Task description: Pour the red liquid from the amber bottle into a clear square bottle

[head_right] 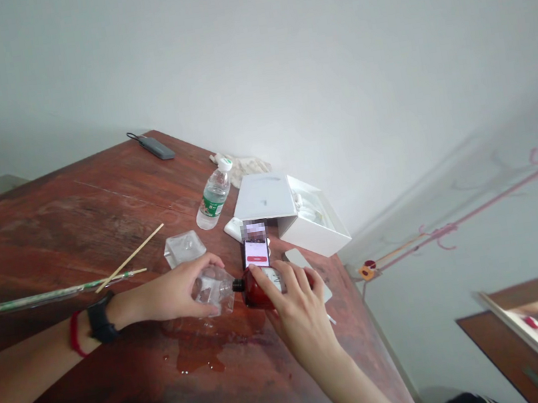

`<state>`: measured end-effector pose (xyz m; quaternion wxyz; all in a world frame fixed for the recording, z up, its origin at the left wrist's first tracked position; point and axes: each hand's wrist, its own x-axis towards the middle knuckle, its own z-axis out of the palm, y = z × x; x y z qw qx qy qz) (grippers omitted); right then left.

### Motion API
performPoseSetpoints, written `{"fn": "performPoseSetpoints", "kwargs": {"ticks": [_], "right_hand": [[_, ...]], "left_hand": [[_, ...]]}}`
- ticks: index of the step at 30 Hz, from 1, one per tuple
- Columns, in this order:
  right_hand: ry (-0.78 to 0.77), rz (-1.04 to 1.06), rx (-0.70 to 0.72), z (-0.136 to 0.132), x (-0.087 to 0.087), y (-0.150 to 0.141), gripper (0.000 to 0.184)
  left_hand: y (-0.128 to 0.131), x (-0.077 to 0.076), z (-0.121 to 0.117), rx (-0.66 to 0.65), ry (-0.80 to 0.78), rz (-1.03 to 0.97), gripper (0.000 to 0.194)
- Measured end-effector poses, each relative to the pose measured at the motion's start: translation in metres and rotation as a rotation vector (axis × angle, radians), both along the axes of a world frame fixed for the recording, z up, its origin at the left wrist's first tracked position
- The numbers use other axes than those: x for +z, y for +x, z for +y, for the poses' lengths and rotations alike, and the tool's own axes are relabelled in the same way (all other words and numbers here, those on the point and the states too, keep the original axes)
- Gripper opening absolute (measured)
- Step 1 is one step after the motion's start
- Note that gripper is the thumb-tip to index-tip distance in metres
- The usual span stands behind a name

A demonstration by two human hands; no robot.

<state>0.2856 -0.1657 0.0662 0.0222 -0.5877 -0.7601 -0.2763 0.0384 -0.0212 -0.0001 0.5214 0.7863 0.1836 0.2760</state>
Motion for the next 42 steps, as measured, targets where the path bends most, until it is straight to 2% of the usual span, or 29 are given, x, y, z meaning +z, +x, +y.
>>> {"fn": "performPoseSetpoints", "kwargs": {"ticks": [11,42], "right_hand": [[0.01,-0.009,0.021,0.0022,0.0022,-0.001,0.074],[0.012,-0.03,0.019,0.0025,0.0062,-0.0058,0.078]], "left_hand": [[-0.0006,-0.001,0.0009,-0.013,-0.051,0.021,0.064],[-0.0012,-0.003,0.0043,-0.019,-0.013,0.021,0.065]]}}
